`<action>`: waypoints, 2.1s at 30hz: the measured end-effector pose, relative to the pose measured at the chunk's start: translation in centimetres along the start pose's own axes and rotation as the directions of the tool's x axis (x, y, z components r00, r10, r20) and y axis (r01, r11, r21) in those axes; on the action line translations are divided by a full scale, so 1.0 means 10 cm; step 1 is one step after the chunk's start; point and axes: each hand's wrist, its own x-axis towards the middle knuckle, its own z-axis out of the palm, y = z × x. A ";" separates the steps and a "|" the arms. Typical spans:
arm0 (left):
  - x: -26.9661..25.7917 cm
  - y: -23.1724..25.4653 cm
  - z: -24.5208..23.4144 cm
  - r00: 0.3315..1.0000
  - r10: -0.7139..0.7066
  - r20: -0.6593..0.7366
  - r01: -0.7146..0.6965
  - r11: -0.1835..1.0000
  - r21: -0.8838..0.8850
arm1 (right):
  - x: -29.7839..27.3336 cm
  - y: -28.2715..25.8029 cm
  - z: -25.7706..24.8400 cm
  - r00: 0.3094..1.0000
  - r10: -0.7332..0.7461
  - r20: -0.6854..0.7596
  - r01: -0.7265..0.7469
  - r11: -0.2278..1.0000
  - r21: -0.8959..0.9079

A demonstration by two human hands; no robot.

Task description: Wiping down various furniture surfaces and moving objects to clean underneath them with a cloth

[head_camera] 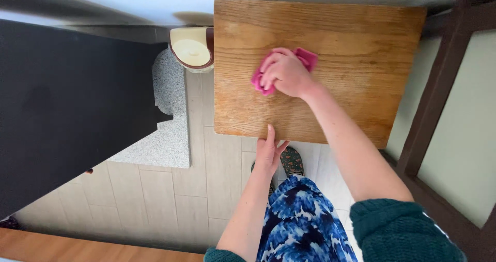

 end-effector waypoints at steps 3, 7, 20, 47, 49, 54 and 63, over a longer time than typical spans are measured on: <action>0.01 -0.02 -0.12 0.999 0.001 0.038 0.001 0.998 -0.057 | -0.32 0.15 -0.21 0.999 0.031 -0.009 -0.032 0.999 -0.021; -0.09 0.03 -0.22 0.999 0.038 0.036 -0.035 0.996 -0.083 | -0.78 0.22 -0.57 0.999 0.048 -0.012 -0.049 0.986 -0.161; -0.43 0.87 -0.31 0.915 0.304 -0.263 -0.321 0.947 -0.022 | -2.04 0.66 -0.97 0.951 0.252 -0.179 -0.270 0.959 -0.089; -0.37 1.14 -0.68 0.924 0.380 0.028 -0.321 0.735 0.597 | -1.40 -0.62 0.48 0.515 0.448 -0.730 -0.821 0.502 -0.271; -0.36 1.14 -0.68 0.922 0.385 0.032 -0.329 0.739 0.587 | -1.31 -0.66 0.52 0.525 0.458 -0.717 -0.823 0.487 -0.292; -0.27 1.10 -0.75 0.919 0.391 0.040 -0.346 0.755 0.557 | -0.98 -0.91 0.68 0.595 0.420 -0.685 -0.768 0.549 -0.330; -0.31 1.15 -0.75 0.935 0.355 0.027 -0.324 0.817 0.477 | -0.20 -1.41 1.20 0.746 0.322 -0.583 -0.615 0.667 -0.420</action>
